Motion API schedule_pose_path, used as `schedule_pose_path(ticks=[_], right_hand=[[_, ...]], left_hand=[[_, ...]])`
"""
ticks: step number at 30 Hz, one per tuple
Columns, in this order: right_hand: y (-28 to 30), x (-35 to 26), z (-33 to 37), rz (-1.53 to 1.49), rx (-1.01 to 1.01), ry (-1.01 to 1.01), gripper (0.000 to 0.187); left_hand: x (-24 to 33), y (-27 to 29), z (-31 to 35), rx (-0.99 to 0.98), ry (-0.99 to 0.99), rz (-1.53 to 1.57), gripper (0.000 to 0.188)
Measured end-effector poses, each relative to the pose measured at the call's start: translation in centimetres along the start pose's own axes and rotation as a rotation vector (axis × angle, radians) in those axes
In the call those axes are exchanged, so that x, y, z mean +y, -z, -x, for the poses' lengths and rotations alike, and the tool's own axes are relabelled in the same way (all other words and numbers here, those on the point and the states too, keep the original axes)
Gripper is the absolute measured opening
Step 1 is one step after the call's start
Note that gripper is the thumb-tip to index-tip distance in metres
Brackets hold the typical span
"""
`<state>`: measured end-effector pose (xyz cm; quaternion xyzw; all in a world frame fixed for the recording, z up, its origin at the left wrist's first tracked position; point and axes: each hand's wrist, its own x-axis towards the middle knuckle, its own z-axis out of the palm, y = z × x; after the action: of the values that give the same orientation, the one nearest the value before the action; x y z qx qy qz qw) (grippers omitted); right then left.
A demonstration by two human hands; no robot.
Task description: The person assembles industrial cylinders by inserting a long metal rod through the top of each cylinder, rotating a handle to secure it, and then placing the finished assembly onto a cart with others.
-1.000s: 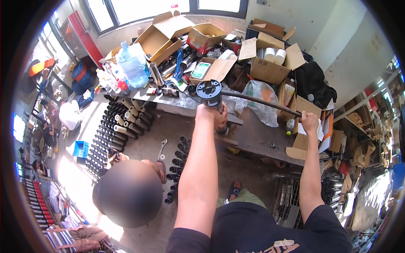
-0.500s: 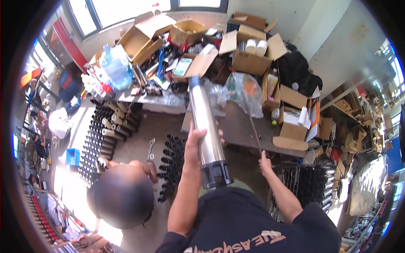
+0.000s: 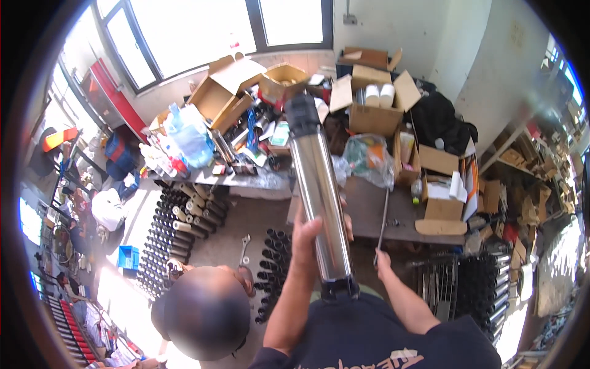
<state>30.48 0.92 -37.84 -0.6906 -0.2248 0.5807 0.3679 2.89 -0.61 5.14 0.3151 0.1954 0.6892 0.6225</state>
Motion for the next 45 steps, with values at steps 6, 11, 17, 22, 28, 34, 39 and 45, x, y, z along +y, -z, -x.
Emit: schedule_pose_path(ticks=[6,11,17,22,28,34,39,45], right_hand=[[7.9,10.6,1.6,0.255,0.256,-0.045,0.032],[11.3,14.3,6.2,0.692,0.397,-0.081,0.050],[12.0,13.4,9.7,0.659,0.287,0.082,0.040],[9.6,13.7,12.6,0.541,0.277,0.075,0.044],[10.7,16.1,18.9,0.778,0.270,-0.172,0.043],[13.8,17.4,20.0,0.800,0.205,-0.362,0.038],[11.3,14.5,18.3,0.630,0.245,-0.260,0.045],[7.3,10.8,16.8,0.717,0.260,-0.076,0.050]], left_hand=[[-3.2,0.8,-0.6,-0.118,0.168,0.268,0.080],[-4.8,2.9,-1.0,-0.179,0.220,0.445,0.076],[-4.2,2.2,-2.2,-0.028,0.351,-0.030,0.070],[-6.6,6.3,-2.7,-0.083,0.524,0.354,0.072],[-11.3,7.7,-1.4,-0.184,0.659,0.536,0.056],[-9.0,5.9,-2.2,-0.240,0.682,0.321,0.054],[-6.0,4.5,-3.5,-0.083,0.588,-0.016,0.038],[-3.3,4.8,-4.0,-0.074,0.453,-0.217,0.034]])
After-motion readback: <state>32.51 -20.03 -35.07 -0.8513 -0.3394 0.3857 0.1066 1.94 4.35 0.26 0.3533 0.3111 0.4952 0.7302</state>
